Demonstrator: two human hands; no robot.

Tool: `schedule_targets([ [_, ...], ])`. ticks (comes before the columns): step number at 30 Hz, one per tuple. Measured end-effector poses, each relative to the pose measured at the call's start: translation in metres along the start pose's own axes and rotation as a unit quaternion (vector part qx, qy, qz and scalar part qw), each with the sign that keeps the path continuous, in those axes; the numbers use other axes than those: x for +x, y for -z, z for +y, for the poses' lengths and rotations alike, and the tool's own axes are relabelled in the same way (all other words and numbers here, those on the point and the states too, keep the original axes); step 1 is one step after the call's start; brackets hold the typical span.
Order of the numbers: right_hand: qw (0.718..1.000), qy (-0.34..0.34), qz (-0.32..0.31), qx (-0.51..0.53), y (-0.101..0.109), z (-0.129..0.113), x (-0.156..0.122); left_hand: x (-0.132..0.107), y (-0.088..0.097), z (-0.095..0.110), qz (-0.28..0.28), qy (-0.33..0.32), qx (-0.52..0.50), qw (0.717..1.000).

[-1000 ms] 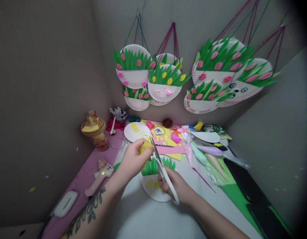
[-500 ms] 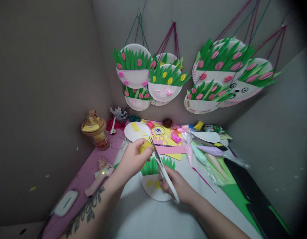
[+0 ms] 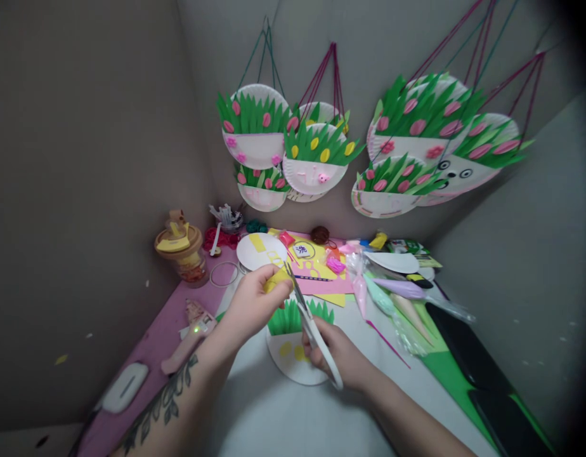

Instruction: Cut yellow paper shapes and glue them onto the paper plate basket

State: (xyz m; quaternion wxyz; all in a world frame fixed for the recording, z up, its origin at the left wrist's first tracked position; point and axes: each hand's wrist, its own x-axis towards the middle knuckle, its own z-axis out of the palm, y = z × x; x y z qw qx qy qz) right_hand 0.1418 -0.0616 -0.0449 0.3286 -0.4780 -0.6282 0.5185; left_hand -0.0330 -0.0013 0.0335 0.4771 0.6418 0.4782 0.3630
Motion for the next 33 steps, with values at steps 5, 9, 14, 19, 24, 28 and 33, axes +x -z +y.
schedule_targets([
  [5, 1.000, -0.003, -0.001, -0.006, 0.001, 0.001, 0.001, 0.000, 0.001, -0.001, -0.002, -0.008, 0.007, 1.000],
  [9, 1.000, -0.004, -0.003, -0.007, 0.001, 0.001, 0.001, 0.002, 0.003, -0.002, -0.006, -0.010, 0.017, 1.000],
  [14, 1.000, 0.001, -0.007, -0.013, 0.002, 0.003, 0.001, 0.001, 0.005, -0.003, -0.010, -0.004, 0.028, 1.000],
  [19, 1.000, -0.001, -0.008, -0.012, 0.002, 0.007, 0.002, 0.001, 0.008, -0.006, -0.014, -0.005, 0.038, 0.999],
  [24, 1.000, -0.003, -0.012, -0.013, 0.000, 0.009, 0.002, 0.002, 0.012, -0.003, -0.032, 0.006, 0.043, 0.999],
  [28, 1.000, -0.006, -0.007, -0.012, -0.002, 0.009, 0.002, 0.002, 0.017, -0.002, -0.052, 0.015, 0.040, 0.998],
  [33, 1.000, -0.021, 0.015, -0.001, -0.001, 0.009, 0.004, 0.002, 0.025, -0.004, -0.038, 0.003, 0.014, 0.999],
])
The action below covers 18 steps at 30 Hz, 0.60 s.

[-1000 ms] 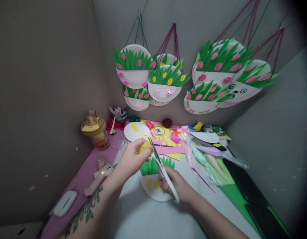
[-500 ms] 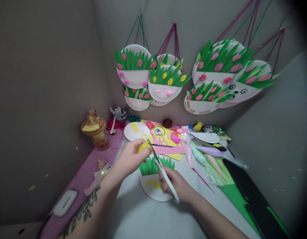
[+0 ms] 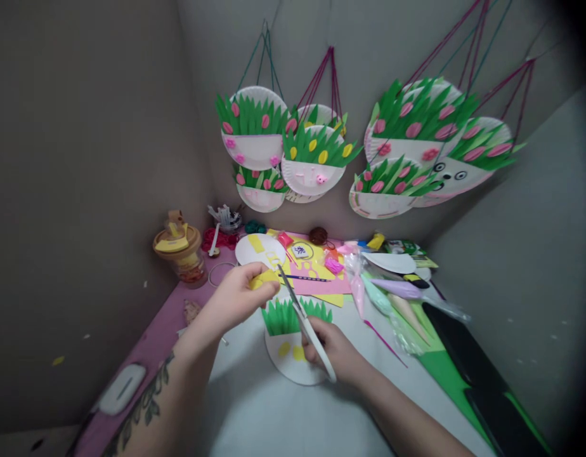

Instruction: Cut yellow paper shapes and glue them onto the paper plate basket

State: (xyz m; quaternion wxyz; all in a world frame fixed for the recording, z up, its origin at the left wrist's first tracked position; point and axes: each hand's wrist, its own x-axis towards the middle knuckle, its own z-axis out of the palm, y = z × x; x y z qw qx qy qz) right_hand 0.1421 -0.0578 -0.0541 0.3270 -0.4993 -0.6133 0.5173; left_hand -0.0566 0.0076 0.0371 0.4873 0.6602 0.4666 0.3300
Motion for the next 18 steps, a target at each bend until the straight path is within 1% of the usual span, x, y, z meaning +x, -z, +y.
schedule_targets([
  [2, 1.000, -0.001, 0.018, 0.008, 0.002, 0.000, 0.001, 0.001, 0.002, -0.001, 0.004, -0.006, -0.007, 1.000],
  [5, 0.998, 0.024, 0.041, 0.028, 0.005, 0.001, 0.000, 0.003, 0.000, -0.003, -0.018, -0.026, 0.022, 0.999],
  [7, 0.995, 0.048, 0.084, 0.033, 0.008, 0.000, -0.001, 0.004, -0.008, -0.007, -0.054, -0.034, 0.061, 0.996],
  [9, 0.987, 0.056, 0.150, 0.031, 0.009, -0.003, -0.003, 0.002, -0.019, -0.012, -0.097, -0.039, 0.097, 0.990],
  [11, 0.978, 0.043, 0.201, 0.033, 0.010, -0.007, -0.004, -0.001, -0.031, -0.015, -0.136, -0.050, 0.128, 0.981],
  [13, 0.974, 0.021, 0.222, 0.045, 0.010, -0.011, -0.005, -0.004, -0.040, -0.017, -0.163, -0.068, 0.145, 0.974],
  [15, 0.971, 0.005, 0.231, 0.069, 0.010, -0.013, -0.005, -0.004, -0.044, -0.017, -0.178, -0.077, 0.133, 0.972],
  [16, 0.967, 0.002, 0.239, 0.084, 0.010, -0.013, -0.004, -0.003, -0.044, -0.017, -0.182, -0.075, 0.108, 0.975],
  [18, 0.954, 0.008, 0.273, 0.121, 0.012, -0.012, -0.002, 0.003, -0.043, -0.019, -0.175, -0.054, 0.012, 0.983],
])
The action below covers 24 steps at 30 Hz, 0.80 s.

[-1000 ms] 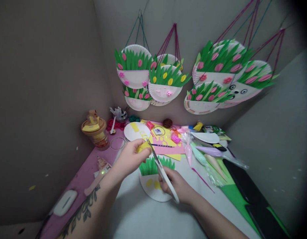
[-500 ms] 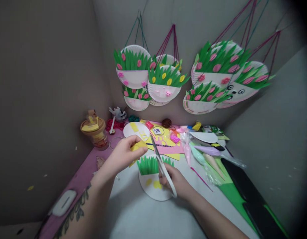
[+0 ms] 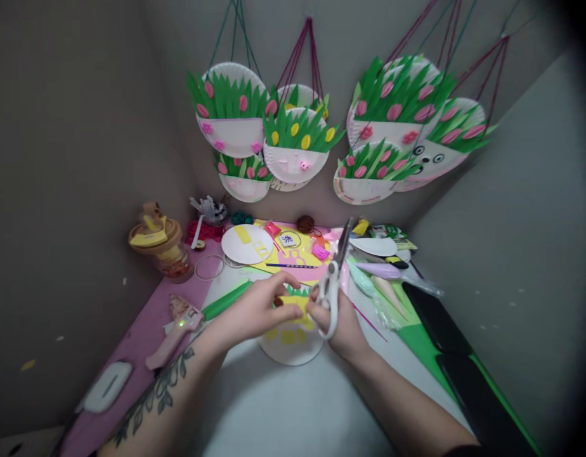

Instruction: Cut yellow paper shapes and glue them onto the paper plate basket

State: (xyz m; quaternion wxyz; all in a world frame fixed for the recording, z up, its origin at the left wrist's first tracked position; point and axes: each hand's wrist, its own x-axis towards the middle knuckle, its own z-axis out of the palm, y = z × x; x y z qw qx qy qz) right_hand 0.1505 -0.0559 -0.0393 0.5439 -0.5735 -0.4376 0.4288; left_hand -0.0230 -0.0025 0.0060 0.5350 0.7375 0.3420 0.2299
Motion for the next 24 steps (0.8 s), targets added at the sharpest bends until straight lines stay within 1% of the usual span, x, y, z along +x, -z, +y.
schedule_targets([
  [1, 0.999, 0.007, 0.025, 0.025, 0.001, 0.001, 0.002, 0.003, 0.002, -0.002, 0.027, 0.003, -0.066, 0.997],
  [3, 0.994, 0.027, 0.073, 0.073, 0.002, 0.003, 0.005, 0.011, 0.005, -0.007, 0.113, 0.007, -0.180, 0.977],
  [4, 0.991, 0.037, 0.089, 0.092, 0.003, 0.004, 0.006, 0.014, 0.005, -0.010, 0.152, 0.009, -0.203, 0.967],
  [5, 0.989, 0.047, 0.099, 0.104, 0.003, 0.005, 0.006, 0.017, 0.003, -0.011, 0.165, 0.011, -0.198, 0.966],
  [6, 0.987, 0.054, 0.104, 0.108, 0.004, 0.006, 0.007, 0.019, -0.001, -0.013, 0.149, 0.011, -0.174, 0.973],
  [8, 0.986, 0.068, 0.114, 0.100, 0.004, 0.008, 0.006, 0.019, -0.012, -0.012, 0.066, 0.005, -0.117, 0.991],
  [9, 0.986, 0.075, 0.118, 0.092, 0.003, 0.008, 0.005, 0.017, -0.018, -0.011, 0.032, 0.007, -0.101, 0.994],
  [10, 0.986, 0.080, 0.122, 0.083, 0.003, 0.008, 0.004, 0.016, -0.025, -0.009, 0.013, 0.013, -0.094, 0.995],
  [11, 0.986, 0.083, 0.125, 0.073, 0.003, 0.008, 0.002, 0.015, -0.030, -0.008, 0.019, 0.013, -0.088, 0.996],
  [13, 0.988, 0.084, 0.116, 0.050, 0.002, 0.007, -0.001, 0.012, -0.037, -0.005, 0.065, 0.019, -0.060, 0.996],
  [15, 0.992, 0.081, 0.091, 0.028, 0.002, 0.005, -0.004, 0.012, -0.038, -0.003, 0.112, 0.029, -0.046, 0.992],
  [18, 0.996, 0.082, 0.023, 0.011, 0.000, 0.006, -0.008, 0.009, -0.030, 0.001, 0.165, 0.043, -0.099, 0.980],
  [20, 0.996, 0.085, -0.036, -0.003, -0.002, 0.008, -0.011, 0.006, -0.022, 0.004, 0.221, 0.039, -0.147, 0.963],
  [22, 0.991, 0.081, -0.107, -0.020, -0.006, 0.011, -0.015, 0.003, -0.014, 0.007, 0.275, 0.018, -0.185, 0.943],
  [24, 0.981, 0.066, -0.179, -0.032, -0.012, 0.013, -0.019, 0.000, -0.008, 0.009, 0.302, -0.012, -0.222, 0.927],
])
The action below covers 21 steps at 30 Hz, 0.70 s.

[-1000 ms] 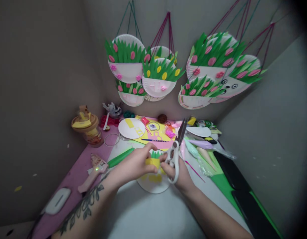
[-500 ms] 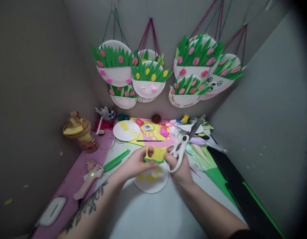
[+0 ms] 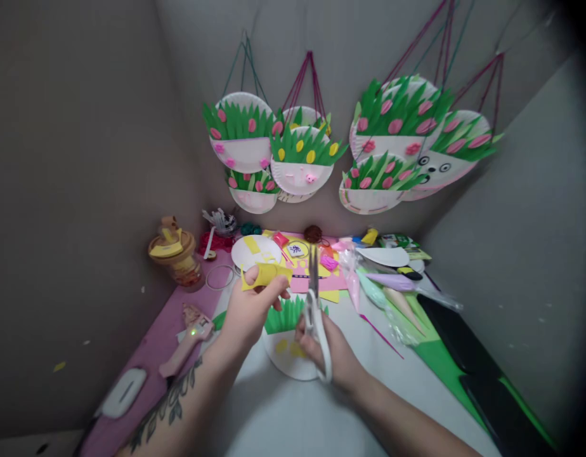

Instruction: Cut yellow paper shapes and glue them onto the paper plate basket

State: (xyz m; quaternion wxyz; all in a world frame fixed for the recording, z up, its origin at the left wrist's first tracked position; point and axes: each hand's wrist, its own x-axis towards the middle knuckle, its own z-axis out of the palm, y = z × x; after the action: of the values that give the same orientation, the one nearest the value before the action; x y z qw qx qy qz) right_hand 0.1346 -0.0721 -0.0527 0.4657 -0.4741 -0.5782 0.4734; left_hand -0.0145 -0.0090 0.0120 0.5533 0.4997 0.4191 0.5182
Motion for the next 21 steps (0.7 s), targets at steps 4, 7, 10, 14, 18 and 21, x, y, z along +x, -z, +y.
schedule_targets([
  [4, 0.996, -0.026, -0.079, -0.016, -0.013, -0.005, -0.003, 0.001, 0.002, 0.003, 0.024, -0.005, -0.055, 0.998],
  [7, 0.996, -0.031, -0.080, -0.033, -0.016, -0.009, -0.003, 0.000, 0.000, 0.004, 0.038, 0.003, -0.048, 0.998],
  [10, 0.996, -0.034, -0.075, -0.037, -0.016, -0.010, -0.002, -0.003, -0.003, 0.005, 0.040, 0.009, -0.036, 0.998],
  [14, 0.996, -0.030, -0.072, -0.046, -0.015, -0.007, -0.002, -0.005, -0.006, 0.006, 0.046, 0.020, -0.041, 0.998],
  [18, 0.996, -0.026, -0.070, -0.047, -0.014, -0.002, -0.002, -0.006, -0.007, 0.006, 0.044, 0.031, -0.027, 0.998],
  [21, 0.996, -0.022, -0.071, -0.043, -0.013, 0.000, -0.002, -0.006, -0.007, 0.005, 0.040, 0.035, -0.012, 0.999],
])
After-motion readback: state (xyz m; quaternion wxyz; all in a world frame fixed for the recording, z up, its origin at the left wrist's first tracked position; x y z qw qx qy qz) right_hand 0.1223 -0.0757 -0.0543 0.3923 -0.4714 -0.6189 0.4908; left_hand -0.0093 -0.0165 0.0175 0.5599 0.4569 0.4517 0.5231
